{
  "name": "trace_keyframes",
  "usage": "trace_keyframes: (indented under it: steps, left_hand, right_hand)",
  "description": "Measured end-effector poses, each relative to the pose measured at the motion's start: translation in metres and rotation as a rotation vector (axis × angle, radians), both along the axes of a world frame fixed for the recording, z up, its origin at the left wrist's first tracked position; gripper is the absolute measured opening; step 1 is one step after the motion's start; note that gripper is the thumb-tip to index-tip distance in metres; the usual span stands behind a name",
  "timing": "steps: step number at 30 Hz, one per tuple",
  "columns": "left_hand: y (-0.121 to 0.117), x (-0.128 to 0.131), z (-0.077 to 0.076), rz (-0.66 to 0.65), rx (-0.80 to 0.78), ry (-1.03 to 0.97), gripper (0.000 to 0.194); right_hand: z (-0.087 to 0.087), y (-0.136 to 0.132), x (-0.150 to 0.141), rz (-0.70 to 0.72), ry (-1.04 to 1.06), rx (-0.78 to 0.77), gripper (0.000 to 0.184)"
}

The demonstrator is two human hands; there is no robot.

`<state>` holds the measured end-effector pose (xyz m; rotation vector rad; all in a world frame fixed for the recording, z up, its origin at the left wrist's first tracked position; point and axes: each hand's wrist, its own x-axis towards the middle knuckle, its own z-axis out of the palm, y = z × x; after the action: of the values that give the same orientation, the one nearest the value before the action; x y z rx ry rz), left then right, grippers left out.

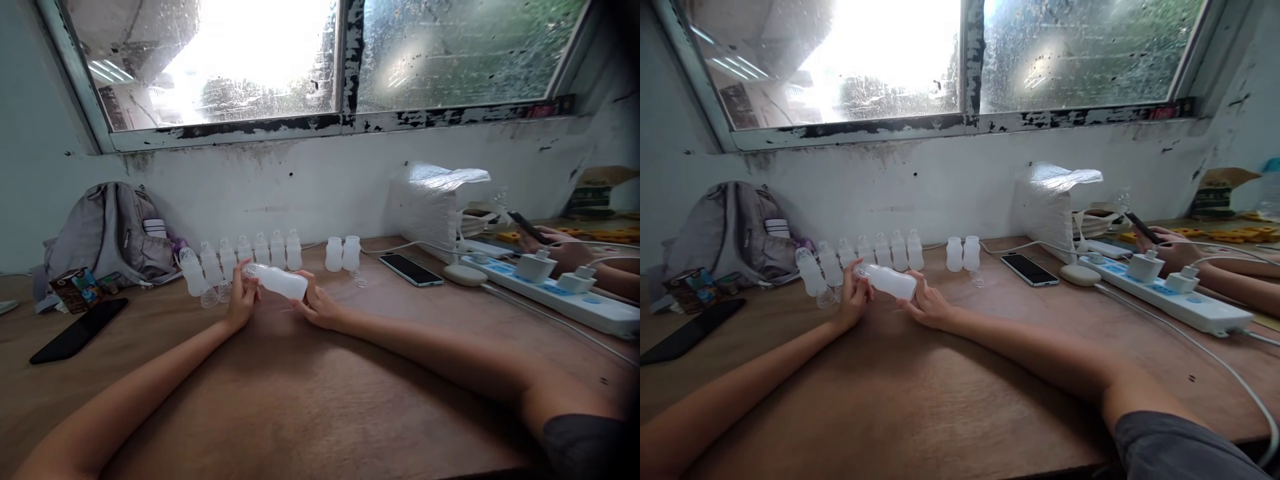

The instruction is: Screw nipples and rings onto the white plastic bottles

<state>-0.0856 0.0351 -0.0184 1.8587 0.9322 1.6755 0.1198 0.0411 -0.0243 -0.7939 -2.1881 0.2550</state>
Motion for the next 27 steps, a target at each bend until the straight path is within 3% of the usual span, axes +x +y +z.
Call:
trace_keyframes:
  steps: [3, 7, 11, 17, 23, 27]
  left_hand:
    - [0.003, 0.002, 0.003, -0.034, -0.059, -0.112, 0.052]
    - [0.005, 0.003, 0.003, 0.010, -0.045, -0.102, 0.053]
    - [0.003, 0.003, 0.001, 0.006, 0.010, 0.059, 0.050]
    - [-0.001, 0.008, 0.001, -0.107, 0.079, 0.412, 0.088]
    - [0.003, 0.009, 0.002, -0.206, -0.119, 0.448, 0.056]
    - [0.006, 0.011, 0.003, -0.323, -0.237, 0.322, 0.058]
  right_hand:
    - [0.002, -0.001, -0.002, 0.058, -0.098, 0.008, 0.059]
    - [0.004, 0.001, -0.004, 0.185, -0.122, 0.101, 0.047]
    - [0.001, 0.004, -0.005, 0.193, -0.084, 0.063, 0.050]
    - [-0.006, 0.007, -0.006, 0.148, -0.026, 0.061, 0.064]
    - [-0.007, 0.008, -0.006, 0.115, -0.012, 0.099, 0.063]
    - [-0.001, 0.005, -0.004, 0.152, -0.013, 0.094, 0.058]
